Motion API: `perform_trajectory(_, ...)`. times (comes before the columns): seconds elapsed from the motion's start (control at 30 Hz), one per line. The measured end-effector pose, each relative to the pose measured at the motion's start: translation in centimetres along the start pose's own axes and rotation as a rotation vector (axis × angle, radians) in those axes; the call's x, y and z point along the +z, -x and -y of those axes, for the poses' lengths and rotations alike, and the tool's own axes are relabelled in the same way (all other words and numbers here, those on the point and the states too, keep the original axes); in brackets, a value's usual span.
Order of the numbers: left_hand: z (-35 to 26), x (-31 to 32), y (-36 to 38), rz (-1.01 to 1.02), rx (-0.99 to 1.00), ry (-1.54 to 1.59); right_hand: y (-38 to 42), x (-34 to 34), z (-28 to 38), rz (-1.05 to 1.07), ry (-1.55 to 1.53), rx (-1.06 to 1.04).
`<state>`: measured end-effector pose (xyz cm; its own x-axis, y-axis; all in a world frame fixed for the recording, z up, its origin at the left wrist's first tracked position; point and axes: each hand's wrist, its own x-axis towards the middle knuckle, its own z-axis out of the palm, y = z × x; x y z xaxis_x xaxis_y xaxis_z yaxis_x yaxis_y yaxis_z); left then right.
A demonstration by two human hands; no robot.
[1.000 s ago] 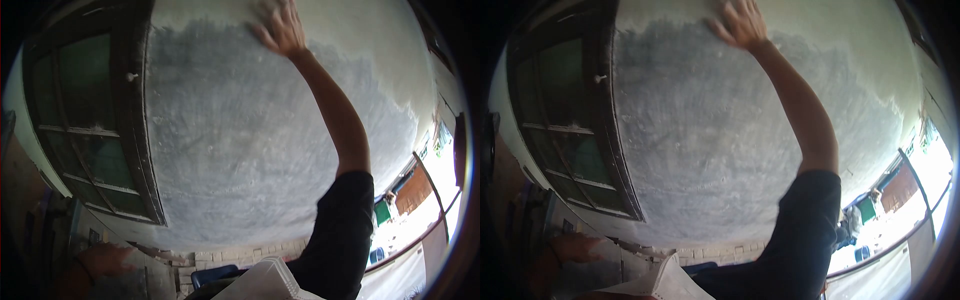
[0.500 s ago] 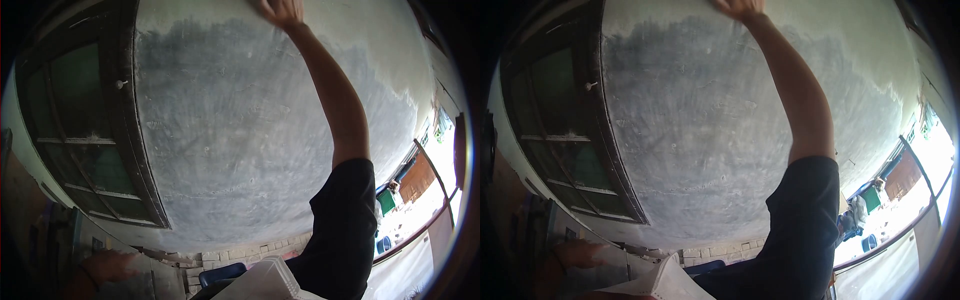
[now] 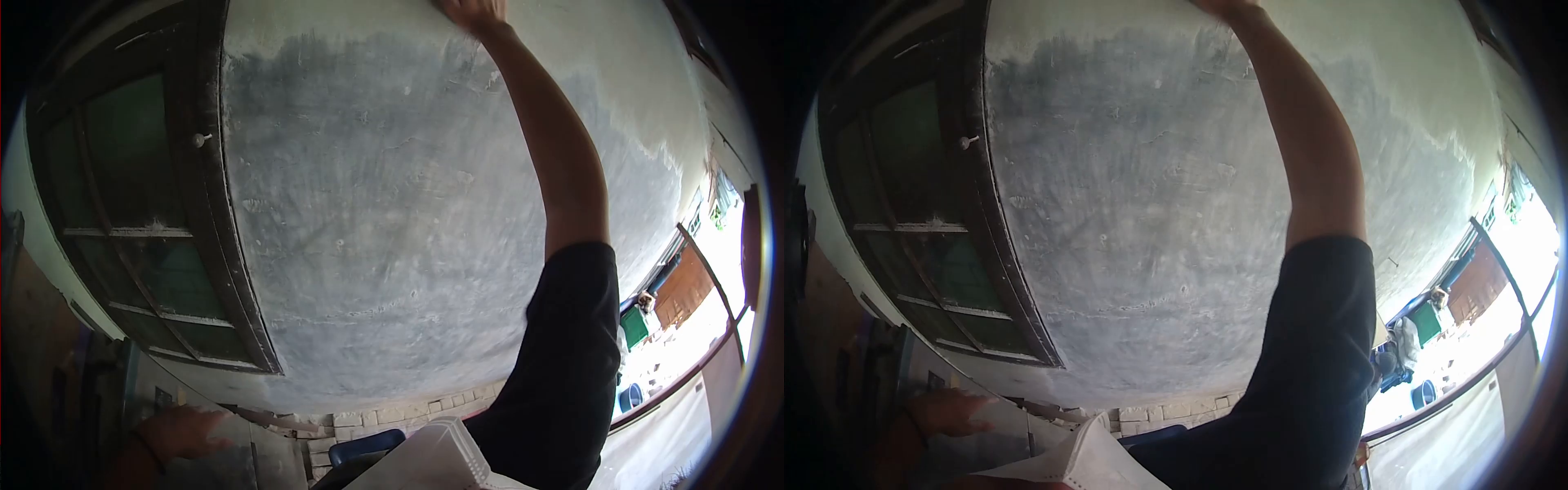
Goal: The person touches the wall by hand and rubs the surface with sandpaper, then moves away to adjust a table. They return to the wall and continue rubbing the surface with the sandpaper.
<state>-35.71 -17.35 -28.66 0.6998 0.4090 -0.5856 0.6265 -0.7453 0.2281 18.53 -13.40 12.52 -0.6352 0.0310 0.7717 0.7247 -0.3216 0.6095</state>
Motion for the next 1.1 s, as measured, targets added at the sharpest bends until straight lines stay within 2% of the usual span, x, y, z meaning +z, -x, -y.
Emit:
perform_trajectory(0.1,0.7,1.2,-0.4,-0.018,0.012,-0.036,2.1,-0.2,1.7,0.046,-0.075,-0.042)
perform_trajectory(0.13,0.5,1.0,-0.4,-0.027,0.017,-0.027,3.9,0.1,2.7,0.030,-0.215,0.019)
perform_trajectory(0.23,-0.5,-0.2,-0.2,0.011,-0.031,-0.004,3.2,-1.2,2.5,0.049,-0.255,-0.002)
perform_trajectory(0.27,-0.5,-0.3,-0.1,0.005,-0.057,-0.028,2.2,-0.1,2.1,0.008,-0.143,0.037)
perform_trajectory(0.33,-0.7,-0.3,0.3,0.062,-0.056,-0.067,3.2,-0.4,2.1,0.020,-0.128,0.021)
perform_trajectory(0.43,-0.2,0.1,-0.3,-0.042,-0.006,-0.011,3.9,0.1,2.6,-0.036,-0.113,-0.047)
perform_trajectory(0.63,0.1,0.3,-0.5,-0.023,-0.030,-0.030,5.1,-1.5,7.1,0.079,-0.222,-0.105)
perform_trajectory(0.7,0.0,0.4,-0.7,0.047,-0.059,-0.013,2.9,0.3,5.8,0.033,-0.192,-0.071)
perform_trajectory(0.77,0.1,0.0,-0.8,0.038,-0.058,0.007,-0.2,1.1,4.3,-0.049,-0.113,0.048)
perform_trajectory(0.8,0.1,0.1,-0.8,0.051,-0.042,0.027,-0.4,1.4,3.9,-0.027,-0.112,0.061)
perform_trajectory(0.87,0.1,-0.1,-0.5,0.043,-0.043,0.012,-0.8,1.9,4.3,-0.126,-0.040,0.230)
perform_trajectory(1.0,0.2,0.6,-0.1,-0.010,-0.048,-0.007,2.2,1.5,5.9,0.008,-0.039,0.168)
perform_trajectory(1.1,-0.4,-0.2,-0.3,0.040,-0.059,0.006,4.5,0.5,8.8,0.010,-0.116,0.072)
